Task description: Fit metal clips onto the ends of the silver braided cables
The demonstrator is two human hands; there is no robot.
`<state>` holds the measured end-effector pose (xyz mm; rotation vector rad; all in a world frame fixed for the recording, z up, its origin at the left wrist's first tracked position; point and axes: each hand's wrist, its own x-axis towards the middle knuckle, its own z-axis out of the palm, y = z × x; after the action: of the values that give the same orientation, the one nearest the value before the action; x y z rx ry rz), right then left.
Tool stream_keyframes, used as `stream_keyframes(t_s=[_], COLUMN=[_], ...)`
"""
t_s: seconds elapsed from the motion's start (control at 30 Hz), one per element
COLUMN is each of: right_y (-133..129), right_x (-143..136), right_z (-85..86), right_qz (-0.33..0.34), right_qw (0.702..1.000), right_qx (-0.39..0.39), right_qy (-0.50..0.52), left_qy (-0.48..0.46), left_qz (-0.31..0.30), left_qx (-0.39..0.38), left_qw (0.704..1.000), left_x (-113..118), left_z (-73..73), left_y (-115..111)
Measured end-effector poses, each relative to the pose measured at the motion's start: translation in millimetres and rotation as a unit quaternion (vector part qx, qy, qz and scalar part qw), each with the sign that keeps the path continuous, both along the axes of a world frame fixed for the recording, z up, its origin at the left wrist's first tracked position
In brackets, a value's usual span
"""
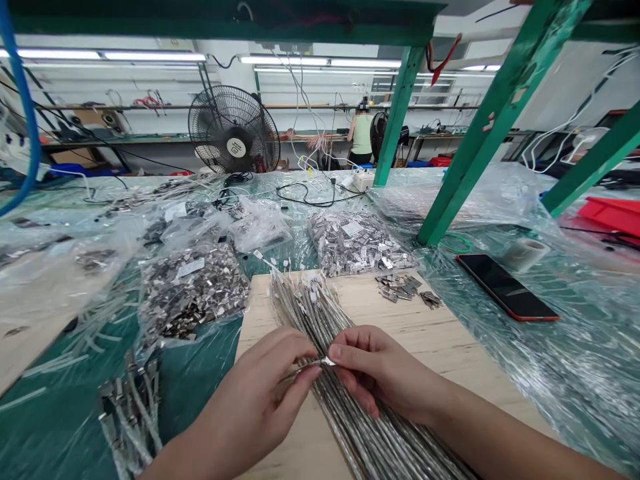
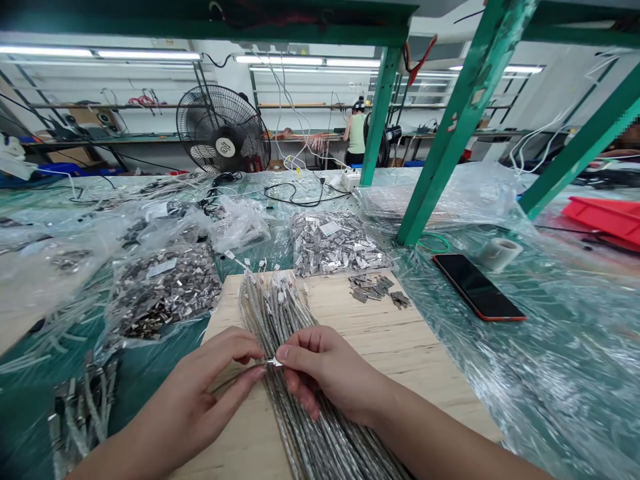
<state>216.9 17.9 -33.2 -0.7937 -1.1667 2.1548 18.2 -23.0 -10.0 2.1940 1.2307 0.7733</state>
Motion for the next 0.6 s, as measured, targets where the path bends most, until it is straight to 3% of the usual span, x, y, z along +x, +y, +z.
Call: stream_keyframes(t_s=[0.1, 0.4, 0.5, 0.6], right_y=[-0.2, -2.8, -2.9, -3.4], right_x=[-0.9, -2.7, -2.9, -3.4], right_z=[0.3, -2.1, -3.0, -3.6], right_qz=[-0.004, -0.021, -0.022, -0.022], right_qw=[1.0, 0.999, 0.999, 0.999], right_qx=[-0.001, 0.013, 0.011, 0.014], right_qy=[-0.007, -0.02, -0.027, -0.036], left_qy=[0.01, 0.099, 0.126, 0.123], left_qz=[-0.015, 0.017, 0.03, 0.056], left_qx=[0.08, 0.198, 0.186, 0.118], left_qw=[0.997, 0.975, 0.974, 0.984], left_x=[0.1, 9.2, 10.6, 11.9], left_z=[-1.4, -7.3, -9.2, -8.2], left_y=[0.0, -7.1, -6.9, -5.9])
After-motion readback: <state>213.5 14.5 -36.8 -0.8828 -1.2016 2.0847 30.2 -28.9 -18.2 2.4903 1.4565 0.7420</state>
